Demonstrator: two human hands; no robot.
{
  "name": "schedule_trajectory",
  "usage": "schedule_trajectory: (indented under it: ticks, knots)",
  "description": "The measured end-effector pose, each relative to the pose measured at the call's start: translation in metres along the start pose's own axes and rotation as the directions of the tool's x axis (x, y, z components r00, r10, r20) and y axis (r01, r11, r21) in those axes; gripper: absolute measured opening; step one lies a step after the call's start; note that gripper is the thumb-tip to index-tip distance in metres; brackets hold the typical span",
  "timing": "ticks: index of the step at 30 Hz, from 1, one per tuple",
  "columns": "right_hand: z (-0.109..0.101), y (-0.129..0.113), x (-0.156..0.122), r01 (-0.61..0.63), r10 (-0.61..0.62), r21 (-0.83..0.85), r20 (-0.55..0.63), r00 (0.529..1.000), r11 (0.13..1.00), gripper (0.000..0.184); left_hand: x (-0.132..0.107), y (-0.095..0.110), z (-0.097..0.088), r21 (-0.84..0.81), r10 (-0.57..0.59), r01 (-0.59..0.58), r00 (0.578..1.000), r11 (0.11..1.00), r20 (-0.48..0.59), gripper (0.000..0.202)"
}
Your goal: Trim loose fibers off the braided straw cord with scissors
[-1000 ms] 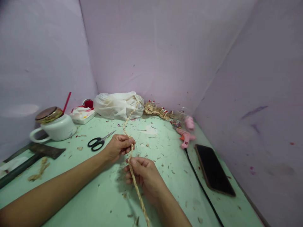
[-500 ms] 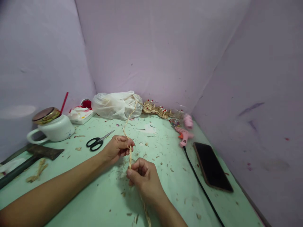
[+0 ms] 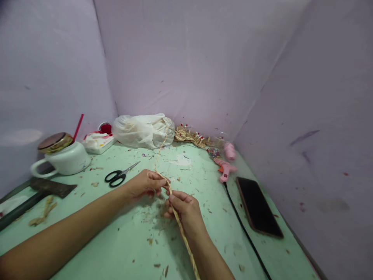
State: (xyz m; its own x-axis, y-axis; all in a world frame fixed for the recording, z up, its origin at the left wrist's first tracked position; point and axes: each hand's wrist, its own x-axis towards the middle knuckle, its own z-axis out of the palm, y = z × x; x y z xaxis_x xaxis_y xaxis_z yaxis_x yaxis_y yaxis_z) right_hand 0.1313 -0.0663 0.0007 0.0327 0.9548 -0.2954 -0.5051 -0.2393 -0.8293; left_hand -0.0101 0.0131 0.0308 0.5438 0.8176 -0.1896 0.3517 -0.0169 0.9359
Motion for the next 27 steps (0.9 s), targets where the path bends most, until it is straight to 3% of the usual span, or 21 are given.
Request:
schedule_trajectory:
  ticks: [3,7,11,15,17,18,20,22,24,27]
  knots:
    - [-0.005,-0.002,0.003,-0.02,0.022,0.046,-0.06,0.998,0.999,0.024,-0.004,0.005,-0.037,0.32,-0.051,0.085,0.992,0.944,-0.113,0.028]
    - [-0.005,-0.003,0.003,-0.042,0.049,0.091,-0.075,0.996,0.995,0.025,-0.016,-0.012,-0.08,0.656,-0.023,0.291,0.923,0.696,-0.385,0.018]
    - [-0.002,-0.002,0.003,-0.05,0.059,0.111,-0.08,0.995,0.993,0.025,-0.032,-0.035,-0.085,0.797,0.015,0.354,0.911,0.489,-0.413,0.02]
    - [-0.003,-0.001,0.003,-0.056,0.066,0.129,-0.071,0.995,0.99,0.023,-0.039,-0.038,-0.079,0.843,0.055,0.351,0.912,0.407,-0.406,0.03]
    - [-0.005,-0.002,0.002,-0.057,0.067,0.139,-0.066,0.996,0.989,0.023,-0.04,-0.033,-0.08,0.805,0.07,0.337,0.905,0.488,-0.42,0.032]
    - [-0.006,-0.003,0.002,-0.058,0.068,0.145,-0.065,0.996,0.988,0.023,-0.042,-0.03,-0.081,0.747,0.077,0.308,0.899,0.589,-0.431,0.033]
    - [-0.006,-0.005,0.0,-0.056,0.067,0.159,-0.063,0.996,0.986,0.023,-0.046,-0.023,-0.081,0.507,0.055,0.182,0.907,0.842,-0.417,0.034]
    - [-0.006,-0.008,-0.002,-0.057,0.068,0.176,-0.059,0.996,0.983,0.022,-0.053,-0.015,-0.077,0.164,0.026,0.027,0.949,0.986,-0.313,0.037]
    - [-0.006,-0.01,-0.004,-0.056,0.066,0.192,-0.05,0.997,0.98,0.021,-0.059,-0.01,-0.068,-0.094,0.034,-0.05,0.985,0.994,-0.17,0.044]
    - [-0.006,-0.013,-0.006,-0.054,0.061,0.209,-0.028,0.998,0.976,0.022,-0.064,-0.008,-0.048,-0.216,0.066,-0.069,0.998,0.974,-0.022,0.051]
